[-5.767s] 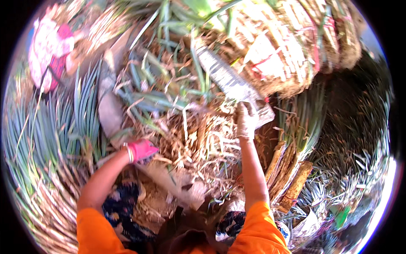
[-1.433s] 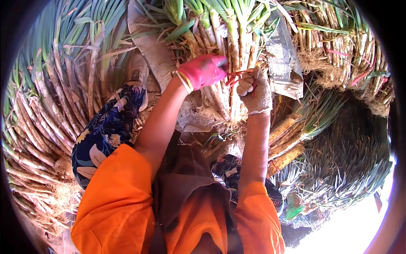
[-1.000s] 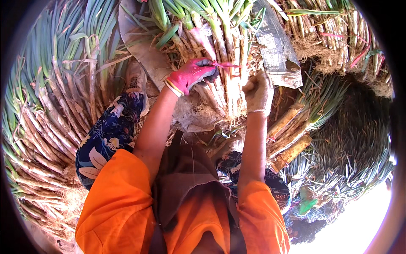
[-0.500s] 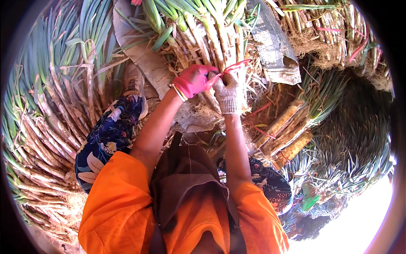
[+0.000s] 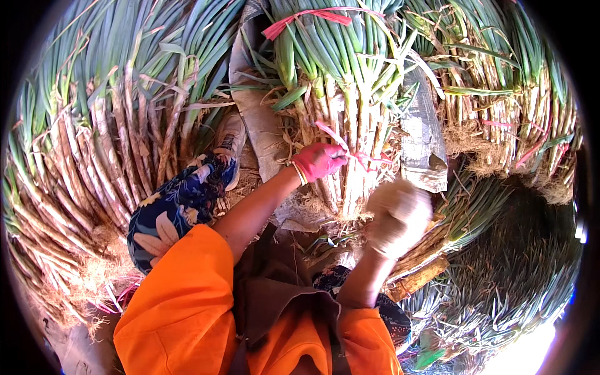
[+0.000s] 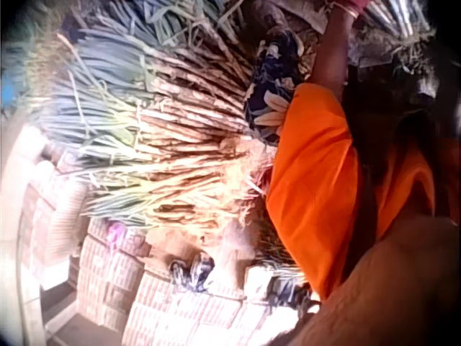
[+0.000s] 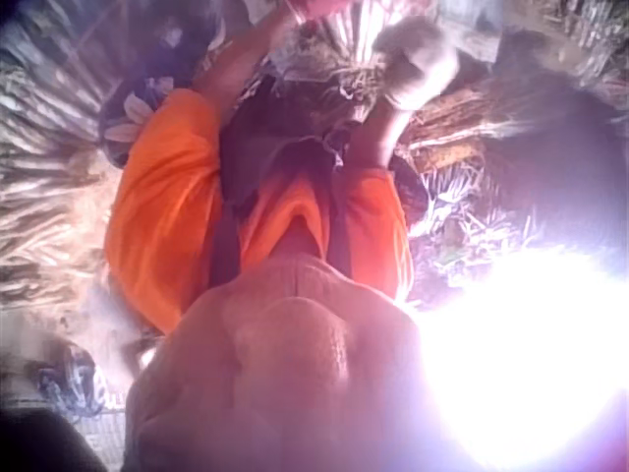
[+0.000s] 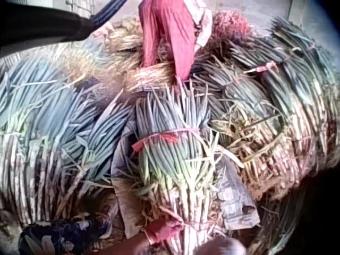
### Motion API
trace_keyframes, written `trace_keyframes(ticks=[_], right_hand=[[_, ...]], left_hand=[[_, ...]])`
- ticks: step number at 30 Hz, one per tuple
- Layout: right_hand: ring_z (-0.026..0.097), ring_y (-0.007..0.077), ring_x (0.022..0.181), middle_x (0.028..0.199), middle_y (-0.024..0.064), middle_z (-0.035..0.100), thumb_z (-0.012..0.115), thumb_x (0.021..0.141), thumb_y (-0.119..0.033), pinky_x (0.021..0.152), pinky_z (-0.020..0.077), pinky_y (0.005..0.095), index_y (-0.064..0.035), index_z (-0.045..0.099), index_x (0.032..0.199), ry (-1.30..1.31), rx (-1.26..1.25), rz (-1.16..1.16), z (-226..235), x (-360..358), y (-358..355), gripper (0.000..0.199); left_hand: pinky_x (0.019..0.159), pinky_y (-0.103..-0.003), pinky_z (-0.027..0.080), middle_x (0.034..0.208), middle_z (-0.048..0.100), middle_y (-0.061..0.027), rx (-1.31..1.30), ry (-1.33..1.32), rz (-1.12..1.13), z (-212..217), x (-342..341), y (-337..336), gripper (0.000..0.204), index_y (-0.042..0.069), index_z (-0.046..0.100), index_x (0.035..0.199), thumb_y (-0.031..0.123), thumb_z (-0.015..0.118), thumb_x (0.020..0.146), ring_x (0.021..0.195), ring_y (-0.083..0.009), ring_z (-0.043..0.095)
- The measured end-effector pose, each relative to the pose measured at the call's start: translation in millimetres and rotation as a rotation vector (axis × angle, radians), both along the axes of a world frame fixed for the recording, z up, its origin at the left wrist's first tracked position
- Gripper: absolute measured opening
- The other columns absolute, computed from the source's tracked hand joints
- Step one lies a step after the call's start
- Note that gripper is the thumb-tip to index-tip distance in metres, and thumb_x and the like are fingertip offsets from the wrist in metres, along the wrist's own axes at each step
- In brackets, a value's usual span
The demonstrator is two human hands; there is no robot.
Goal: The person, wearing gloves, sorts through bundles of leeks, picking individual stalks, shaking off dirt, and tying them into larger bundles with red string.
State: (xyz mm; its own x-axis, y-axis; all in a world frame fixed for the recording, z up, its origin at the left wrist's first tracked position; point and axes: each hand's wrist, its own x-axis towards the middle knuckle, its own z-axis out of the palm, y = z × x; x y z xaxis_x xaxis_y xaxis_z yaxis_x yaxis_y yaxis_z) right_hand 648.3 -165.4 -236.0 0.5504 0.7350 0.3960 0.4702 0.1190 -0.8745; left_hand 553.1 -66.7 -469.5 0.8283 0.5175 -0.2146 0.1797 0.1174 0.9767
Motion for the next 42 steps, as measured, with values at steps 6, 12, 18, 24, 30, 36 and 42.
trace_keyframes(ticks=[6,12,18,24,30,36,42], right_hand=[[0.054,0.0116,0.054,0.061,0.0028,0.056,0.063,0.077,-0.011,0.049,0.0439,0.0267,-0.0097,0.060,0.069,0.025,-0.288,-0.110,68,30,-4,0.009],[0.056,0.0219,0.057,0.063,0.0122,0.058,0.074,0.075,-0.035,0.059,0.0480,0.0365,0.0004,0.060,0.074,-0.020,-0.751,-0.062,-82,-4,2,0.038],[0.051,0.0190,0.061,0.063,0.0096,0.054,0.077,0.073,-0.046,0.060,0.0452,0.0355,-0.0008,0.058,0.075,0.010,-0.886,-0.088,-125,8,20,0.049],[0.052,0.0182,0.060,0.064,0.0127,0.056,0.065,0.086,-0.031,0.059,0.0448,0.0342,0.0001,0.061,0.076,0.332,-0.669,0.028,-161,28,8,0.033],[0.056,0.0136,0.058,0.067,0.0058,0.060,0.055,0.093,-0.029,0.056,0.0471,0.0290,0.0015,0.063,0.086,0.597,-0.680,-0.017,-152,29,3,0.032],[0.057,0.0129,0.057,0.069,0.0050,0.061,0.052,0.096,-0.039,0.053,0.0488,0.0271,-0.0001,0.063,0.093,0.699,-0.666,-0.045,-148,26,3,0.041],[0.056,0.0143,0.058,0.066,0.0057,0.061,0.061,0.090,-0.031,0.055,0.0449,0.0307,0.0016,0.062,0.090,0.383,-0.717,-0.015,-142,20,5,0.033]], left_hand=[[0.070,-0.026,0.051,0.080,0.065,-0.0020,-0.065,0.095,0.061,27,-6,19,0.015,0.005,0.063,0.102,0.010,0.068,0.088,0.077,-0.0102,0.063],[0.084,-0.025,0.050,0.092,0.067,-0.0076,-0.859,-0.422,0.090,-8,4,3,0.015,0.000,0.063,0.104,0.004,0.065,0.089,0.088,-0.0124,0.064],[0.082,-0.033,0.052,0.100,0.070,-0.0125,0.441,-0.001,0.001,27,-6,5,0.023,0.007,0.069,0.102,0.020,0.067,0.082,0.094,-0.0278,0.067],[0.075,-0.034,0.053,0.096,0.070,-0.0131,0.427,-0.010,-0.146,36,-6,14,0.025,0.006,0.069,0.103,0.015,0.070,0.081,0.088,-0.0247,0.069],[0.086,-0.031,0.052,0.110,0.069,-0.0121,0.182,0.000,-0.108,23,-5,9,0.029,0.003,0.065,0.112,0.020,0.065,0.090,0.098,-0.0226,0.066],[0.077,-0.027,0.051,0.095,0.070,-0.0082,-0.002,-0.295,0.031,-5,-5,-2,0.025,0.003,0.066,0.113,0.015,0.064,0.091,0.085,-0.0141,0.065],[0.069,-0.026,0.048,0.086,0.067,-0.0028,0.087,-0.048,0.050,8,-7,-5,0.021,0.003,0.068,0.107,0.018,0.060,0.094,0.074,-0.0105,0.060]])
